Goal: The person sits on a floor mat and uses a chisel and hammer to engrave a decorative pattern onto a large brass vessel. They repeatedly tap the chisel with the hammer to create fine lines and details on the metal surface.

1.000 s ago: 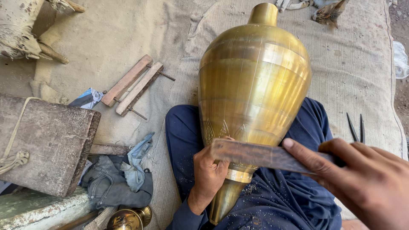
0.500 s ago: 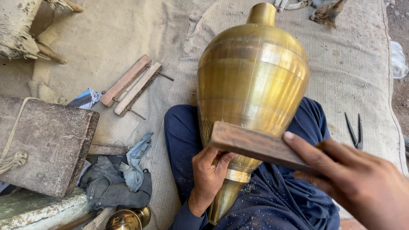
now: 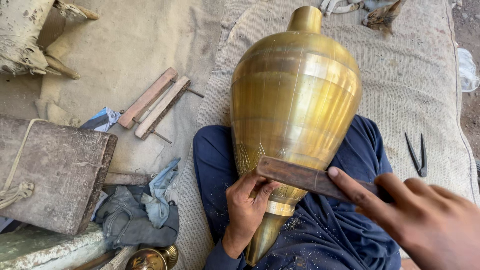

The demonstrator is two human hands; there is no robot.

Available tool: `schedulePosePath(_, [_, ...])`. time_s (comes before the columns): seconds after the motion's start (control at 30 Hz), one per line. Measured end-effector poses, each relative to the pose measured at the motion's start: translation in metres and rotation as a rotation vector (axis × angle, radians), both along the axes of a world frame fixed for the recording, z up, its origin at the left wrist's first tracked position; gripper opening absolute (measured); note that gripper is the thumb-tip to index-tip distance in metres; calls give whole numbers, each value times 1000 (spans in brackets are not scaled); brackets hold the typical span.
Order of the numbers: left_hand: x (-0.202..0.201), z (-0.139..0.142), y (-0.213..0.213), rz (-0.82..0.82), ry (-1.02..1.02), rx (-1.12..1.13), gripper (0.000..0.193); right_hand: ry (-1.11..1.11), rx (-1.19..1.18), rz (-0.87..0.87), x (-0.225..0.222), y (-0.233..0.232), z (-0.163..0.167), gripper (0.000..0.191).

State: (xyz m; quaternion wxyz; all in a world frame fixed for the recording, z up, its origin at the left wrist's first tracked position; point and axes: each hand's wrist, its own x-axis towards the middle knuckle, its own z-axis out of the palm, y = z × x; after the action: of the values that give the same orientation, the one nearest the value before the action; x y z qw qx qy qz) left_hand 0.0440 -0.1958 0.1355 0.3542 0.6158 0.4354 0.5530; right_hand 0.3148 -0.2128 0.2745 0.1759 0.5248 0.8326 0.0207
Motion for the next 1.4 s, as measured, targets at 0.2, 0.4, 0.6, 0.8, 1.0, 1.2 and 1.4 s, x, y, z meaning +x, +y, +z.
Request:
schedulePosePath(0.2, [1,-4,-1,6,55,5,24,-52,-107,-77,-7,1,7,75])
schedulePosePath(0.4, [3,-12,-4,40,46,-1,18,55,-51,40,-1,-2,2,71])
schedulePosePath(0.6, [3,-22,-10,52,4,-35,18,-82,-188,60,4,-2,-4,70])
schedulePosePath(0.8, [5,-30,-9,18,-50,-51,14,-290,-375,-4,-2,-3,-7,67])
schedulePosePath(1.0, [6,-26,-12,23,1,45,13,32,-187,9,4,-7,-11,71])
schedulePosePath(1.2, [4,-19,-12,15,26,53,20,-105,-227,-67,0,-6,-9,80])
schedulePosePath(1.4, [2,-7,-2,133,-150,-41,30,-66,-144,-357,9,12,-4,89])
